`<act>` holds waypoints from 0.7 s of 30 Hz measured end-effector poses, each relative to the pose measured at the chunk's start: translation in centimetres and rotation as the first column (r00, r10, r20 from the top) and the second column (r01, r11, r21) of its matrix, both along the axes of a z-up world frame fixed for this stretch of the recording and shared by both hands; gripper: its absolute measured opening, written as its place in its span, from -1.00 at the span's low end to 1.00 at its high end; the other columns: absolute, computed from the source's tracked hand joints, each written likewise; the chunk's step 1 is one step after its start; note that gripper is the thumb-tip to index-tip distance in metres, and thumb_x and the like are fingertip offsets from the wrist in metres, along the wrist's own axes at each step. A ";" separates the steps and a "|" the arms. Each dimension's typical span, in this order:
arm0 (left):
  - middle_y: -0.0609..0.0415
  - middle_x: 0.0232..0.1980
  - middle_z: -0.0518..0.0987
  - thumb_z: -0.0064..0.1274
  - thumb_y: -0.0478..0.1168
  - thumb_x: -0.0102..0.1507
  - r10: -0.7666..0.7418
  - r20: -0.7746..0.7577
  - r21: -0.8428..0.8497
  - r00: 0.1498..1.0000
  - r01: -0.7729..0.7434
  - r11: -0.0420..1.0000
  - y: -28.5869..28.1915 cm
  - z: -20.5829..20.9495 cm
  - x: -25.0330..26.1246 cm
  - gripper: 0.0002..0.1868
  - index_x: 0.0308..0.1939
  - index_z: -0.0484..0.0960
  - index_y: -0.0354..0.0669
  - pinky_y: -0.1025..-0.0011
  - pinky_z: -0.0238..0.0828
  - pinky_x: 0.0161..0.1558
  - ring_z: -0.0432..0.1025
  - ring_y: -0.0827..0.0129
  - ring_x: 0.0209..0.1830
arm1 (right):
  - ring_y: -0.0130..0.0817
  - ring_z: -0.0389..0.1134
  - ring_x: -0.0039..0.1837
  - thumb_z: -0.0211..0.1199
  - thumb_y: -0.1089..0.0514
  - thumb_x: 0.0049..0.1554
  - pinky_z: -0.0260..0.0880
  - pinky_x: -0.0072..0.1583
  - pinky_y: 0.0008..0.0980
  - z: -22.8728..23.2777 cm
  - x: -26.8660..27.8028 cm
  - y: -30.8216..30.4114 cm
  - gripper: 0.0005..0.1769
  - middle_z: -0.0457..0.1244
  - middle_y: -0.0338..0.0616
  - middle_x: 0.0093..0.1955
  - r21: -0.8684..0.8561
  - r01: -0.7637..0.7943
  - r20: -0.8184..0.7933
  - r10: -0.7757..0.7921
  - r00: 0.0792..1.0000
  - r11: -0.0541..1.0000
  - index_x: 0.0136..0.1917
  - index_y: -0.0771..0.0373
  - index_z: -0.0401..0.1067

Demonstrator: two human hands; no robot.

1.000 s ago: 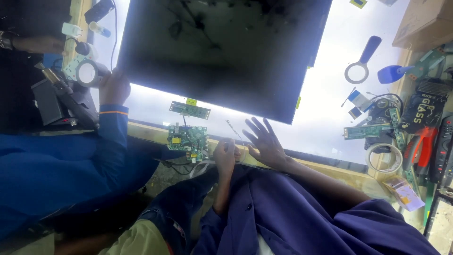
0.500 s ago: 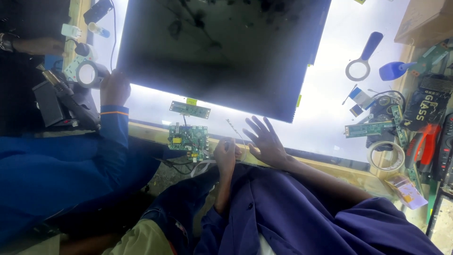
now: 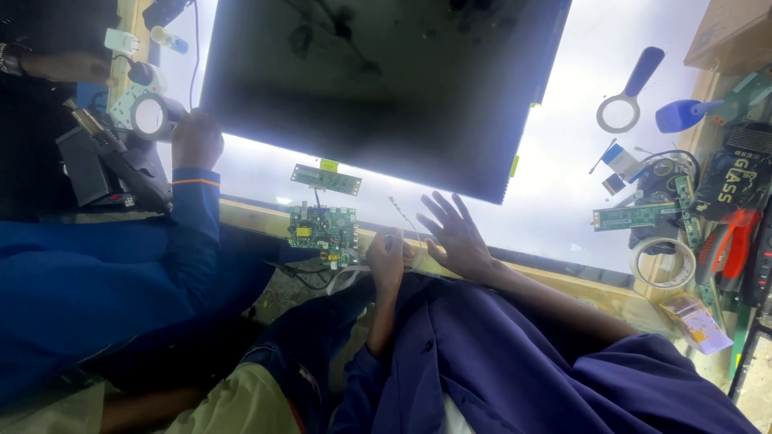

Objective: Technicians are repairing a circuit board by connecting ribbon cables and testing it with an LCD panel on a light table.

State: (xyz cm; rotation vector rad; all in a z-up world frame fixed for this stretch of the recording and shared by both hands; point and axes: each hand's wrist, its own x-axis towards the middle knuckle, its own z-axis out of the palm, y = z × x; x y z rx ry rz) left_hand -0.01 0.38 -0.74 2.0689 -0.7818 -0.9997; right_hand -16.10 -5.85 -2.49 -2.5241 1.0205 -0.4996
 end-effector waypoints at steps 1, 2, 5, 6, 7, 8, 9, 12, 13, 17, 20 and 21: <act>0.01 -0.50 0.62 -0.10 -0.16 0.32 0.001 0.000 0.001 1.000 -0.001 1.000 -0.1 0.2 0.0 -0.80 -0.22 0.55 -0.21 0.40 0.61 -0.36 0.57 0.34 -0.48 | -0.10 -0.10 0.60 0.26 0.03 -0.01 -0.24 0.54 0.07 0.0 0.0 0.0 -0.32 0.00 -0.10 0.55 0.001 -0.001 0.000 0.001 1.000 1.000 0.39 0.02 0.26; 0.00 -0.49 0.62 -0.09 -0.16 0.32 -0.006 0.008 0.004 1.000 0.006 1.000 -0.1 0.4 -0.1 -0.80 -0.22 0.55 -0.20 0.39 0.61 -0.36 0.57 0.32 -0.47 | -0.09 -0.09 0.59 0.26 0.04 -0.01 -0.23 0.54 0.08 -0.1 0.0 0.0 -0.32 0.00 -0.10 0.55 0.001 0.000 0.005 0.000 1.000 1.000 0.39 0.02 0.26; 0.01 -0.49 0.62 -0.10 -0.15 0.32 -0.008 -0.005 -0.006 1.000 0.008 1.000 0.1 -0.2 0.1 -0.81 -0.22 0.55 -0.19 0.38 0.61 -0.36 0.58 0.31 -0.48 | -0.09 -0.09 0.59 0.27 0.03 -0.02 -0.23 0.54 0.08 -0.2 -0.1 0.0 -0.31 0.00 -0.10 0.55 0.000 0.003 -0.005 -0.003 1.000 1.000 0.39 0.02 0.26; 0.02 -0.49 0.62 -0.11 -0.16 0.33 -0.004 -0.025 -0.018 1.000 0.003 1.000 0.2 -0.6 0.2 -0.80 -0.23 0.55 -0.18 0.40 0.61 -0.37 0.57 0.32 -0.49 | -0.10 -0.09 0.59 0.27 0.02 -0.02 -0.23 0.54 0.08 -0.2 0.0 0.0 -0.31 0.01 -0.11 0.55 -0.002 0.005 -0.020 -0.005 1.000 1.000 0.39 0.01 0.26; 0.02 -0.49 0.62 -0.11 -0.16 0.33 -0.002 -0.024 -0.017 1.000 0.002 1.000 0.1 -0.5 0.2 -0.80 -0.23 0.55 -0.18 0.40 0.61 -0.37 0.57 0.32 -0.49 | -0.10 -0.09 0.59 0.27 0.02 -0.02 -0.23 0.54 0.08 -0.1 0.0 0.0 -0.31 0.01 -0.11 0.55 -0.001 0.004 -0.019 -0.004 1.000 1.000 0.39 0.01 0.26; 0.02 -0.49 0.62 -0.10 -0.14 0.32 -0.003 -0.021 0.000 1.000 0.003 1.000 0.0 -0.5 0.2 -0.80 -0.22 0.54 -0.19 0.40 0.61 -0.38 0.57 0.32 -0.49 | -0.09 -0.08 0.59 0.27 0.03 -0.02 -0.23 0.54 0.08 0.0 0.0 0.0 -0.32 0.01 -0.10 0.55 0.002 0.007 -0.003 -0.007 1.000 1.000 0.38 0.02 0.27; 0.02 -0.49 0.63 -0.09 -0.13 0.32 -0.003 -0.019 0.017 1.000 0.004 1.000 0.0 -0.5 0.2 -0.79 -0.20 0.53 -0.19 0.41 0.60 -0.39 0.57 0.33 -0.50 | -0.09 -0.08 0.59 0.27 0.04 -0.02 -0.23 0.54 0.08 0.0 0.0 0.0 -0.33 0.02 -0.09 0.54 0.006 0.010 0.013 -0.010 1.000 1.000 0.37 0.04 0.28; 0.06 -0.50 0.61 -0.09 -0.15 0.32 0.037 -0.082 -0.005 0.996 -0.037 0.999 0.1 -1.8 0.5 -0.83 -0.19 0.55 -0.15 0.49 0.60 -0.42 0.56 0.39 -0.51 | -0.10 -0.09 0.60 0.25 0.04 -0.01 -0.24 0.54 0.08 0.0 0.2 -0.1 -0.36 0.02 -0.10 0.54 0.012 0.005 0.007 -0.006 1.000 1.000 0.36 0.03 0.29; 0.06 -0.50 0.61 -0.09 -0.15 0.32 0.046 -0.075 -0.007 0.996 -0.046 0.999 0.0 -1.3 0.3 -0.83 -0.19 0.55 -0.15 0.49 0.60 -0.42 0.56 0.39 -0.51 | -0.10 -0.09 0.60 0.25 0.04 -0.01 -0.24 0.54 0.08 0.1 0.0 -0.1 -0.36 0.02 -0.10 0.54 0.010 -0.004 0.014 0.004 1.000 1.000 0.36 0.03 0.29; 0.02 -0.55 0.59 -0.11 -0.15 0.32 0.057 -0.105 -0.029 0.993 -0.060 0.998 0.1 0.2 0.2 -0.80 -0.21 0.54 -0.20 0.51 0.59 -0.45 0.55 0.36 -0.55 | -0.07 -0.08 0.60 0.24 0.04 0.01 -0.21 0.53 0.10 0.4 0.0 -0.1 -0.40 0.02 -0.07 0.54 0.004 -0.015 0.027 0.015 1.000 1.000 0.34 0.09 0.32; -0.01 -0.54 0.58 -0.09 -0.18 0.31 0.088 -0.138 -0.044 0.987 -0.095 0.995 -0.1 0.7 -0.1 -0.82 -0.20 0.53 -0.22 0.54 0.58 -0.50 0.54 0.38 -0.57 | -0.09 -0.08 0.60 0.22 0.02 0.01 -0.21 0.54 0.09 -0.2 0.1 -0.2 -0.41 0.02 -0.09 0.55 -0.004 -0.008 0.000 0.008 1.000 1.000 0.33 0.07 0.34; -0.03 -0.52 0.59 -0.08 -0.19 0.30 0.111 -0.176 -0.042 0.978 -0.120 0.992 -0.1 0.9 -0.3 -0.83 -0.21 0.53 -0.22 0.56 0.58 -0.53 0.54 0.39 -0.57 | -0.11 -0.08 0.60 0.20 -0.01 0.02 -0.21 0.54 0.09 -0.5 0.2 -0.2 -0.43 0.03 -0.12 0.55 0.004 0.011 -0.023 -0.011 1.000 1.000 0.32 0.05 0.35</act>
